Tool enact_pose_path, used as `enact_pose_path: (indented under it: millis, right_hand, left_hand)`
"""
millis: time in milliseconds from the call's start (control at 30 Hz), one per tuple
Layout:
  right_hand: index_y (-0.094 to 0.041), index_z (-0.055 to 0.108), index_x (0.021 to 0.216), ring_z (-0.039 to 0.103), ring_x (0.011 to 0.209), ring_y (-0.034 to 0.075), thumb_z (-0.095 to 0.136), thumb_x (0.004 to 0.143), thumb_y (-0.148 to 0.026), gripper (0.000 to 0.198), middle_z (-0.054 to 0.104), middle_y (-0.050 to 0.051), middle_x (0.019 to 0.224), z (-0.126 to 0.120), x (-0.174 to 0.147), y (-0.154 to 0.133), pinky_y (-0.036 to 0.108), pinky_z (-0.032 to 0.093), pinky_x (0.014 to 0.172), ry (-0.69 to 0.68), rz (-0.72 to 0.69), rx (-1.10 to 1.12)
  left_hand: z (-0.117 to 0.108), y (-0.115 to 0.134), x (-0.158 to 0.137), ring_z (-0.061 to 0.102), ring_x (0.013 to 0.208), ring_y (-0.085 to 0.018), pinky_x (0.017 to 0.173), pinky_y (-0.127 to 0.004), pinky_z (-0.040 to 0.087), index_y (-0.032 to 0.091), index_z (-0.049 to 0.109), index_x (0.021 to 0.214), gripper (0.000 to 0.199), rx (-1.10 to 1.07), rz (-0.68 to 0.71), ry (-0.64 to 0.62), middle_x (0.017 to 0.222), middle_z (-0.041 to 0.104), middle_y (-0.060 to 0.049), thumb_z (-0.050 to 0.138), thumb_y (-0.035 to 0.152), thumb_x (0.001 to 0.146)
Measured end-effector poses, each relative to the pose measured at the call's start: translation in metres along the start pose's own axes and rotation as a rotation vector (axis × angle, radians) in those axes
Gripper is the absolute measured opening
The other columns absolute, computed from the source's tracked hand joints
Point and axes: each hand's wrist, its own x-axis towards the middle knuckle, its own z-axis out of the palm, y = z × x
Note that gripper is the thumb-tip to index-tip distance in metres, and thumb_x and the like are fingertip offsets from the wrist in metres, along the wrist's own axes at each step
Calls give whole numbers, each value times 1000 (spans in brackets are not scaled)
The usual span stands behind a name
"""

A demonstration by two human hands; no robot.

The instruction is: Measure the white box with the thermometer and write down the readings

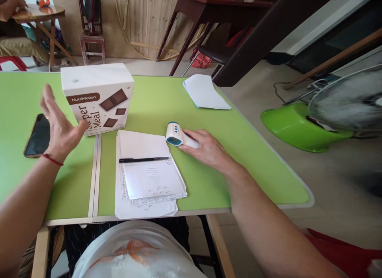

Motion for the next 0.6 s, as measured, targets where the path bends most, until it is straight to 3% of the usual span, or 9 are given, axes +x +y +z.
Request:
enact_pose_path:
  millis: [67,133,167,233,300,400,467,600]
  right_hand:
    - [-14,67,116,61,93,31,69,77,-34,43,64,16,101,-6,-3,-10,47,51,79,141,-135,-41]
    - [-16,68,111,60,90,27,63,85,-30,30,63,13,97,-12,-6,-29,46,50,81,200,-313,-25]
    - [-18,69,108,59,86,24,60,88,-28,24,63,10,92,-13,-8,-39,43,50,78,146,-416,5]
    - [-19,69,101,58,82,22,58,91,-27,17,62,7,84,-13,-11,-60,38,48,72,11,-574,24]
    - [-19,68,94,57,77,21,58,92,-26,12,61,6,80,-9,-12,-76,36,44,69,-40,-680,-3]
    - [-20,65,82,55,71,19,55,94,-22,16,60,4,72,-4,-10,-83,35,40,65,-30,-796,-59]
    - [-20,63,78,54,69,18,52,96,-21,21,60,4,70,-9,-6,-78,34,40,64,-44,-828,-70]
    - [-20,64,84,58,69,17,50,96,-23,19,65,4,75,-33,1,-69,32,44,60,-1,-727,73]
  left_hand:
    - [-4,19,-4,23,141,-36,112,-55,31,22,20,149,96,256,243,156,154,22,-11,75,29,70]
    - [0,36,-10,33,137,-33,113,-53,33,23,22,150,87,250,504,63,148,32,-10,66,21,75]
    - [6,42,-13,42,131,-31,109,-51,38,21,27,148,78,182,580,-80,141,42,-12,59,15,77]
    - [21,48,-22,46,131,-29,104,-48,46,16,28,147,69,82,568,-449,140,45,-16,47,9,80]
    - [36,45,-30,35,141,-31,109,-49,41,9,23,148,68,49,547,-710,150,34,-23,41,5,82]
    - [50,32,-34,13,149,-32,118,-53,26,5,20,149,71,27,554,-912,157,19,-24,39,3,80]
    - [51,25,-32,9,149,-31,119,-55,20,8,25,149,67,22,574,-1024,159,18,-21,41,8,84]
    - [44,21,-25,11,149,-35,119,-56,18,12,35,147,62,32,606,-1145,160,19,-17,49,25,88]
